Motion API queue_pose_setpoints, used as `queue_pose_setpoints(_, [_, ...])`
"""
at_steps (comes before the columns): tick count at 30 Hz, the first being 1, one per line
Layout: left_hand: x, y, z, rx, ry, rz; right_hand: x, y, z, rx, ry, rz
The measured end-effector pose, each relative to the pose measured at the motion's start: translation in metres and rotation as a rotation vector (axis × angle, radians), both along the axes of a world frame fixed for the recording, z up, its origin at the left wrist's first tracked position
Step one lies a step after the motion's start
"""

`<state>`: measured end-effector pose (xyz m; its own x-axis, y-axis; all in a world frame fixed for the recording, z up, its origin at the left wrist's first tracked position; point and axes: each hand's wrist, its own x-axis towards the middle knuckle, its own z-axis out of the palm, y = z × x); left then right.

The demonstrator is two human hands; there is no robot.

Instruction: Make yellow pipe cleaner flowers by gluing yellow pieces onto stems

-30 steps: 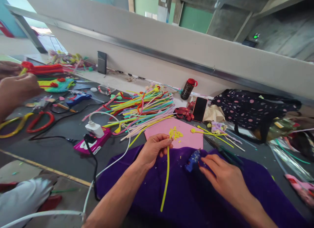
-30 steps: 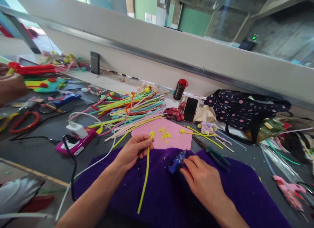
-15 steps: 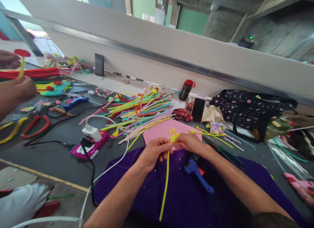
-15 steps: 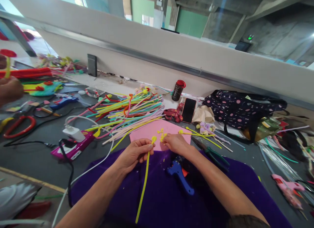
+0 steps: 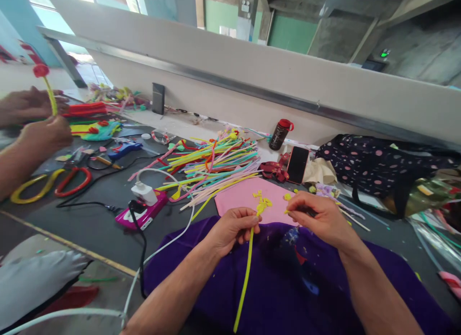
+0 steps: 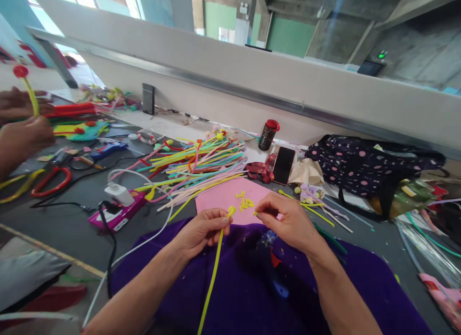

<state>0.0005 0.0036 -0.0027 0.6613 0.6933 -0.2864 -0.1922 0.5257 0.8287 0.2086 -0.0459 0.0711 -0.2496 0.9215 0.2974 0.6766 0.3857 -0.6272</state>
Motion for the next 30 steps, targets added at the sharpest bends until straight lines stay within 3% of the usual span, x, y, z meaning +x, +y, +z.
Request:
queue_pose_setpoints(5, [0.000,-0.001,0.001,-0.012,0.014,-0.043,-0.008,0.003,-0.008,-0.116,0.253,0.040])
queue_pose_setpoints(9, [0.000,-0.001,0.000,-0.009,0.034,-0.061,-0.010,0.013,-0.019,-0.074,0.149,0.052])
queue_pose_setpoints(14, [0.001,-0.002,0.001,0.005,0.093,-0.124,-0.007,0.013,-0.021,0.003,0.020,0.117])
queue_pose_setpoints(30, [0.001,-0.004,0.001,0.063,0.125,-0.157,-0.015,0.008,-0.026,0.063,-0.036,0.256])
